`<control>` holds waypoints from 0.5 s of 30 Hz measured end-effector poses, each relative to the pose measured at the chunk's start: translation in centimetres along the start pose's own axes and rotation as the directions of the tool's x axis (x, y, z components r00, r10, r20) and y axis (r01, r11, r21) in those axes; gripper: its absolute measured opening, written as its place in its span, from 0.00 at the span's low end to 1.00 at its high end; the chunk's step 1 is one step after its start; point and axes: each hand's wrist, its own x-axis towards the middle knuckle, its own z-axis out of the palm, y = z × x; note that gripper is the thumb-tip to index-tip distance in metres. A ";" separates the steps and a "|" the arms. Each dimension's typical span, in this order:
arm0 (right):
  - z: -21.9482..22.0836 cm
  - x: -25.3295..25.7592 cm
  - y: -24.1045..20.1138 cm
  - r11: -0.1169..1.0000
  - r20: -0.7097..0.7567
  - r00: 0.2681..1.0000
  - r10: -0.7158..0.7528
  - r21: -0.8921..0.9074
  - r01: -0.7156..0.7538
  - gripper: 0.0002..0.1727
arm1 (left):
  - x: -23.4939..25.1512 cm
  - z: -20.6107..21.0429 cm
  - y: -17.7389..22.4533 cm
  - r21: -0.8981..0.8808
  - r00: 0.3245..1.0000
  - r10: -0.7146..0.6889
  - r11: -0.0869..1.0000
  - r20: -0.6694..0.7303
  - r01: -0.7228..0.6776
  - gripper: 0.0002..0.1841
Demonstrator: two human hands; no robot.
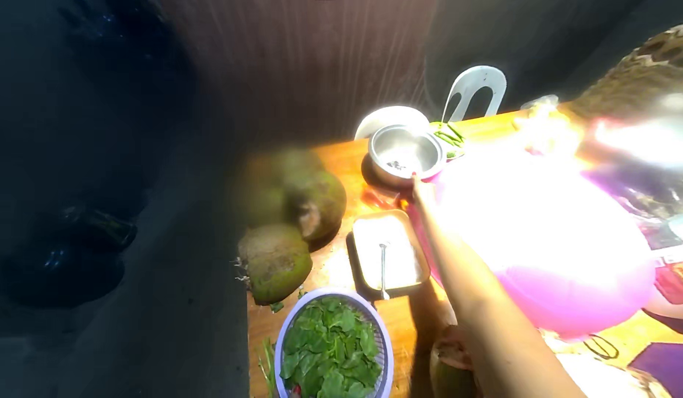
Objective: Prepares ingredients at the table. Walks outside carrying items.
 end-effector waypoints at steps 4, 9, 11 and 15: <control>-0.3 -1.4 0.6 0.913 0.206 0.978 -0.022 -0.395 0.103 0.40 | 0.1 0.0 -0.4 -0.042 1.000 -0.023 0.999 0.004 0.023 0.25; 1.7 -1.4 1.1 0.886 0.261 0.964 -0.044 -0.435 0.159 0.24 | 0.2 0.1 0.3 0.016 0.999 -0.052 0.999 0.003 0.051 0.28; 1.7 -3.7 0.1 0.886 0.269 0.958 -0.096 -0.415 0.205 0.20 | -0.6 0.9 2.7 0.070 0.998 -0.066 0.995 -0.004 0.066 0.30; 1.9 -5.8 -0.7 0.692 0.333 0.898 -0.289 -0.575 0.436 0.17 | -0.8 1.0 3.1 0.120 0.999 -0.046 0.992 -0.005 0.046 0.28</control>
